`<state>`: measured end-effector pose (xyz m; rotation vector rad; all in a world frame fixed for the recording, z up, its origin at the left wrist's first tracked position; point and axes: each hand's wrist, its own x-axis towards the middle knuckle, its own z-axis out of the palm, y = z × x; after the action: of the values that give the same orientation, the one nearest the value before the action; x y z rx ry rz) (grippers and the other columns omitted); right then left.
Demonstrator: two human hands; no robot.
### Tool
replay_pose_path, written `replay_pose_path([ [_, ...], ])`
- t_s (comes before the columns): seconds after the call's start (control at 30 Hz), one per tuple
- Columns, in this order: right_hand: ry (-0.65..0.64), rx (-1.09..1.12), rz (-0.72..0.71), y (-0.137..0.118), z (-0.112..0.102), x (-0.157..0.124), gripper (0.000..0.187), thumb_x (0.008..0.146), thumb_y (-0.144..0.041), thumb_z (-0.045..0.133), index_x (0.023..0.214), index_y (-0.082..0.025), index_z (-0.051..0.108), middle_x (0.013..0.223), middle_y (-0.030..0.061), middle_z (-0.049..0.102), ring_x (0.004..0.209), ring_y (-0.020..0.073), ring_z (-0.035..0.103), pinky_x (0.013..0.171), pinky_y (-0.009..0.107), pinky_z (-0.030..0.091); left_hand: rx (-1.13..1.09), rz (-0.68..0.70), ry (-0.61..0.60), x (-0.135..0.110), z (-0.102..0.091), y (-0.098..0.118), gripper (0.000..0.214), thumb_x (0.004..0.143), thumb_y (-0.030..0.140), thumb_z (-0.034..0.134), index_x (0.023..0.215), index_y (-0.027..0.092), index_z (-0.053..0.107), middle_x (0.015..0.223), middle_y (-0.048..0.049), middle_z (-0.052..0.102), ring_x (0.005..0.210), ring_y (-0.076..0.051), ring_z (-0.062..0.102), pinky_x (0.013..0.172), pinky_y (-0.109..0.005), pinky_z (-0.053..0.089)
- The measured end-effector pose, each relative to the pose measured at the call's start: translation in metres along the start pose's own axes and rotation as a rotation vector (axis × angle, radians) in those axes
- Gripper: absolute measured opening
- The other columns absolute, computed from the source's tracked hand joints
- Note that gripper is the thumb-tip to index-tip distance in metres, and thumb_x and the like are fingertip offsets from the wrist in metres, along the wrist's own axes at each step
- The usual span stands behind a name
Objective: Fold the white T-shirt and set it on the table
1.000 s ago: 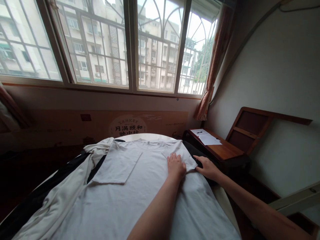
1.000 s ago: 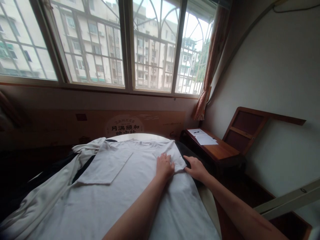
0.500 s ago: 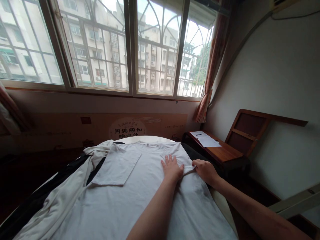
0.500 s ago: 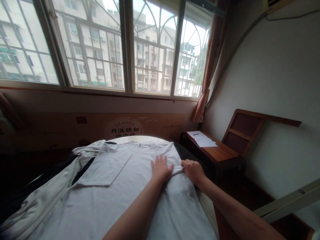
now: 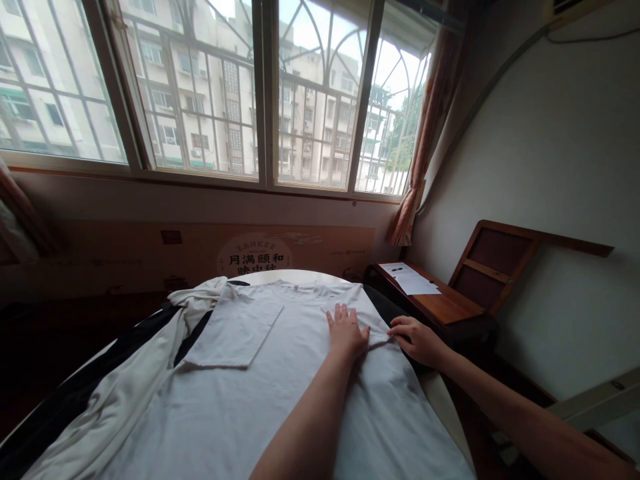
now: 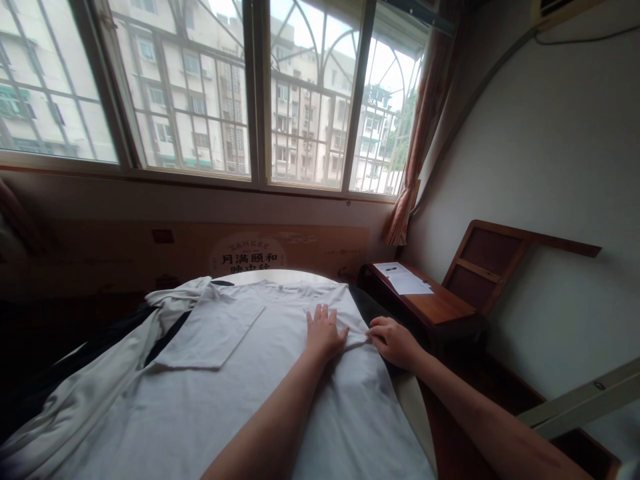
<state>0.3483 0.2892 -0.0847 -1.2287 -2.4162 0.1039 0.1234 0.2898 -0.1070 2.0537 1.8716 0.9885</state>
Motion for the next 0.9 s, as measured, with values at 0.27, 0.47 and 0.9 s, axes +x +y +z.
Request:
replay_pose_path([
  [0.27, 0.08, 0.16, 0.06, 0.015, 0.026, 0.086, 0.045, 0.092, -0.018, 0.047, 0.132, -0.013, 0.065, 0.135, 0.0134, 0.066, 0.126, 0.0257, 0.061, 0.112, 0.04, 0.046, 0.083, 0.29, -0.202, -0.007, 0.004, 0.007, 0.058, 0.084, 0.05, 0.062, 0.132, 0.017, 0.061, 0.146, -0.0157, 0.056, 0.14, -0.033, 0.045, 0.121, -0.051, 0.028],
  [0.47, -0.023, 0.018, 0.152, 0.024, 0.061, 0.161, 0.051, 0.084, -0.006, 0.055, 0.134, -0.014, 0.064, 0.14, 0.0144, 0.062, 0.13, 0.0303, 0.057, 0.113, 0.041, 0.043, 0.111, 0.29, -0.273, -0.01, 0.007, 0.004, 0.069, 0.089, 0.053, 0.054, 0.146, 0.016, 0.048, 0.157, -0.0184, 0.042, 0.149, -0.036, 0.031, 0.123, -0.056, 0.019],
  [0.9, -0.076, -0.066, 0.253, 0.074, 0.065, 0.219, 0.021, 0.086, -0.019, 0.061, 0.098, -0.025, 0.078, 0.103, 0.0051, 0.077, 0.094, 0.0214, 0.069, 0.082, 0.028, 0.049, -0.02, 0.434, -0.283, -0.008, 0.006, 0.005, 0.042, 0.093, 0.057, 0.052, 0.125, 0.034, 0.067, 0.141, -0.0069, 0.058, 0.137, -0.031, 0.046, 0.117, -0.061, 0.029],
])
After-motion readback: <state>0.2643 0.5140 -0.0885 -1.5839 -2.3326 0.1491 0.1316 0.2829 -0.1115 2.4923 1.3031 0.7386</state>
